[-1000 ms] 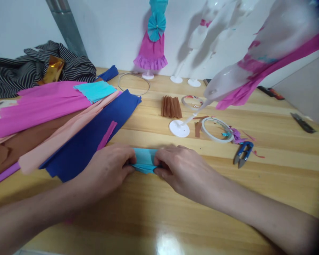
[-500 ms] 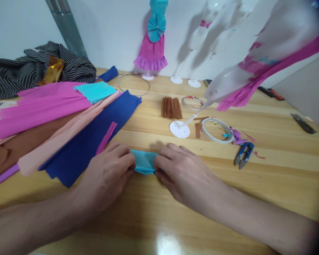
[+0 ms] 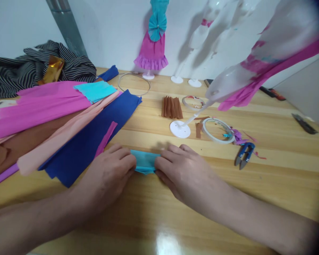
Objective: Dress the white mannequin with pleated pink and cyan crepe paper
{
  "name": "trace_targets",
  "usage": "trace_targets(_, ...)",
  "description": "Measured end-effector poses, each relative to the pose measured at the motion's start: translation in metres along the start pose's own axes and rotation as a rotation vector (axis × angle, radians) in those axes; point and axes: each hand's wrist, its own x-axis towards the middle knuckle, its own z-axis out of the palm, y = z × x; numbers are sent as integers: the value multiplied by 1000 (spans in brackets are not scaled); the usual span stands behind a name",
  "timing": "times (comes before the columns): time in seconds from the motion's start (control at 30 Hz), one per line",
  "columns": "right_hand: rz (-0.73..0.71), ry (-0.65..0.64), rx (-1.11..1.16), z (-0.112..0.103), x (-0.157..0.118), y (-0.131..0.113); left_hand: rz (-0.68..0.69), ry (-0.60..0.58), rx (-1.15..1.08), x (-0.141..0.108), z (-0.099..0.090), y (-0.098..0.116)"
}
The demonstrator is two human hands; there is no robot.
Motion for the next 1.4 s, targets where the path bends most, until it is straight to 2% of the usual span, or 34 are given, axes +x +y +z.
trace_targets(0.17, 14, -32, 40, -1, 0, 4, -75, -52, -103, 3, -1, -1)
trace_targets(0.33, 15, -48, 192, -1, 3, 8, -100, -71, -130, 4, -3, -2)
trace_targets(0.5, 119, -117, 332, -4, 6, 12, -137, -88, -179, 9, -6, -4)
trace_targets(0.63, 191, -156, 376, -6, 7, 13, -210, -153, -158, 15, -10, -3)
trace_targets(0.8, 209, -165, 380, -6, 8, 13, -251, -188, -99, 20, -14, 0)
trace_targets(1.0, 200, -157, 365, -6, 8, 12, -215, -155, -107, 16, -10, -2)
trace_targets(1.2, 155, -122, 384, -4, 6, 11, -217, -176, -89, 14, -9, -2)
trace_targets(1.4, 45, -44, 209, -3, 3, 3, -105, -112, -57, 9, -5, -1)
